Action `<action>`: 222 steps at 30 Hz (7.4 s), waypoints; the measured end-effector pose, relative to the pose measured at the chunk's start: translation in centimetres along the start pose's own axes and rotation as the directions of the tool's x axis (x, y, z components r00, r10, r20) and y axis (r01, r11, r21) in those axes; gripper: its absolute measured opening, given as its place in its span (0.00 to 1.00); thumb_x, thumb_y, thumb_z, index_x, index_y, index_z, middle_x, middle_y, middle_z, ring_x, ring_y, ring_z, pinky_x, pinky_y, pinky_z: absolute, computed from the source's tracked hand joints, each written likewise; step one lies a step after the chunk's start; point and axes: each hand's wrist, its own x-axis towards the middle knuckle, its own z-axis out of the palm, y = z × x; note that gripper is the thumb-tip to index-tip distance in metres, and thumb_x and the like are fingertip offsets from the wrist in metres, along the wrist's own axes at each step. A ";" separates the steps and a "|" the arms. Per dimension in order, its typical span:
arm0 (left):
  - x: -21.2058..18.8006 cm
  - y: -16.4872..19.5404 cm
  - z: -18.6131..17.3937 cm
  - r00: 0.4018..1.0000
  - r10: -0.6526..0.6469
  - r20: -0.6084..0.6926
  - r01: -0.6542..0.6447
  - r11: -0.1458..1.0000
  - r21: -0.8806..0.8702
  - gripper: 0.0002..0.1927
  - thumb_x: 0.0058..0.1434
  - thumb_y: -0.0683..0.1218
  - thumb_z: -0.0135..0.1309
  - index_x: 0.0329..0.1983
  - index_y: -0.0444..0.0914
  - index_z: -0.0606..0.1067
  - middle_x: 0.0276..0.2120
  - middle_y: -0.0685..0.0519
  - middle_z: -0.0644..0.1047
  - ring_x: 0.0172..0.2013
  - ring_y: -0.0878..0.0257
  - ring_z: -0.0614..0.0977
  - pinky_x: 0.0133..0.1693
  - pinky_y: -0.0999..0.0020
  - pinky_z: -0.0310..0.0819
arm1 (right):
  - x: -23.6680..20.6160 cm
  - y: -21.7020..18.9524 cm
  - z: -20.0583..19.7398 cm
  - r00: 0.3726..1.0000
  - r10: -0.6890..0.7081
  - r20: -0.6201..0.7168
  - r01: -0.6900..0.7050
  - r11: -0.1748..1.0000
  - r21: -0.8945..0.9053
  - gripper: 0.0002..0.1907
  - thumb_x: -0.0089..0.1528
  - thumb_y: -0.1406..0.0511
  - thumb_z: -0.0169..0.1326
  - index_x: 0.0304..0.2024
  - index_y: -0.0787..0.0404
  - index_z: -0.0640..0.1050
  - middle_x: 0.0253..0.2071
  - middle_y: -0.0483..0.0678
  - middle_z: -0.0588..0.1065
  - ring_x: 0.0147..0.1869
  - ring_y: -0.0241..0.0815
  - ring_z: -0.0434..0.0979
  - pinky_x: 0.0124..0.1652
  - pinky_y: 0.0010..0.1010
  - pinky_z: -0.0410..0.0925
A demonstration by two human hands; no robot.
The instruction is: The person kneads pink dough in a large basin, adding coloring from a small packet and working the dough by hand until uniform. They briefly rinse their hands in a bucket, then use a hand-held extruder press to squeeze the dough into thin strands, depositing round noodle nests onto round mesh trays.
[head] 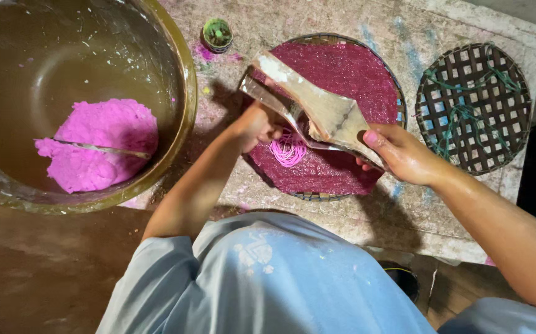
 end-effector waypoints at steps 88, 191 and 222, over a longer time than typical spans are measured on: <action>7.0 12.6 1.7 0.566 0.820 0.084 -0.409 0.367 -0.836 0.30 0.72 0.71 0.39 0.47 0.43 0.73 0.38 0.57 0.75 0.45 0.62 0.76 0.61 0.56 0.67 | 8.7 -0.7 -6.1 0.989 0.060 0.134 -0.070 0.995 0.077 0.38 0.66 0.40 0.32 0.40 0.63 0.79 0.27 0.45 0.80 0.29 0.36 0.81 0.31 0.29 0.76; 18.8 7.0 6.7 0.989 -0.143 -0.026 0.144 0.989 0.029 0.40 0.70 0.68 0.19 0.78 0.44 0.39 0.47 0.45 0.79 0.20 0.69 0.58 0.21 0.72 0.46 | 6.3 6.7 -9.8 0.775 -0.099 -0.624 0.069 0.995 -0.072 0.27 0.70 0.48 0.44 0.50 0.63 0.80 0.19 0.46 0.71 0.23 0.34 0.72 0.27 0.31 0.66; -32.4 19.7 5.6 0.903 0.056 0.425 -0.429 0.153 0.890 0.17 0.48 0.54 0.64 0.38 0.45 0.76 0.26 0.49 0.81 0.28 0.49 0.83 0.30 0.57 0.73 | -3.2 -20.9 11.1 0.432 -0.667 0.607 0.864 0.499 -0.068 0.22 0.71 0.51 0.48 0.34 0.63 0.71 0.27 0.53 0.69 0.32 0.56 0.74 0.33 0.45 0.64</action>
